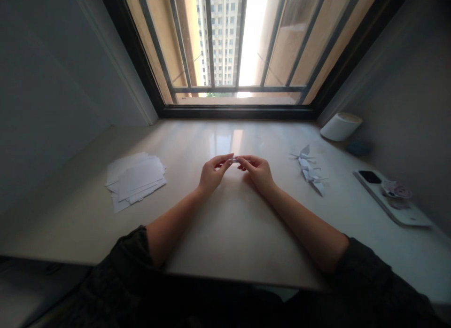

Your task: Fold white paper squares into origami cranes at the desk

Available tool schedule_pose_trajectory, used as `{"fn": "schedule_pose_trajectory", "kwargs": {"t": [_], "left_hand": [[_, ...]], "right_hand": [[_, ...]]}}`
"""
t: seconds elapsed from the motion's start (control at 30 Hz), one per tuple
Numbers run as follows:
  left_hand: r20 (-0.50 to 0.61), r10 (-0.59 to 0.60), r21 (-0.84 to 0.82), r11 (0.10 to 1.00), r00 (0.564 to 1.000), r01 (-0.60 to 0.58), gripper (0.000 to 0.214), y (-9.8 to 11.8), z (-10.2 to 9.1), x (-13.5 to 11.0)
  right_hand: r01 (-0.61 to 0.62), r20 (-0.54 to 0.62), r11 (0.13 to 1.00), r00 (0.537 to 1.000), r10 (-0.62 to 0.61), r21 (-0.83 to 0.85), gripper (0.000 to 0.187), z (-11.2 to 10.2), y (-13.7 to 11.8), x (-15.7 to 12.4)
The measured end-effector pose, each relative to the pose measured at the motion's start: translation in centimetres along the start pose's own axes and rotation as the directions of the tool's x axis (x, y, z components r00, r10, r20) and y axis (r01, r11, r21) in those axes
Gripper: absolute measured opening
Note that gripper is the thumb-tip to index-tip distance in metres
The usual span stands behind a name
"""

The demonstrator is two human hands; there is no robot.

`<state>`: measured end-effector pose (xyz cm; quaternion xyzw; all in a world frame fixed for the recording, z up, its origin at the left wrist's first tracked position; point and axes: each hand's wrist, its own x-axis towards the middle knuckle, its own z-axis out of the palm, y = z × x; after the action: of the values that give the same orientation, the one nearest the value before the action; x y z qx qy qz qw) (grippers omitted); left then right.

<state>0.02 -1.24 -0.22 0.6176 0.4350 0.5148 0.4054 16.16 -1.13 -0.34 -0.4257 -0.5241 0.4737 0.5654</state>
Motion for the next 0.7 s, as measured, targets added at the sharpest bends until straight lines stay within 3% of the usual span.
{"fn": "schedule_pose_trajectory", "kwargs": {"t": [0.37, 0.7], "left_hand": [[-0.031, 0.017, -0.033, 0.999, 0.999, -0.018, 0.027, 0.61, 0.09, -0.19], [-0.072, 0.073, -0.016, 0.997, 0.995, -0.074, 0.021, 0.50, 0.10, -0.13]], "right_hand": [[-0.016, 0.010, 0.999, 1.000, 0.016, -0.043, 0.037, 0.14, -0.22, -0.09], [-0.039, -0.019, 0.999, 0.999, 0.039, -0.022, 0.031, 0.32, -0.51, -0.24]]}}
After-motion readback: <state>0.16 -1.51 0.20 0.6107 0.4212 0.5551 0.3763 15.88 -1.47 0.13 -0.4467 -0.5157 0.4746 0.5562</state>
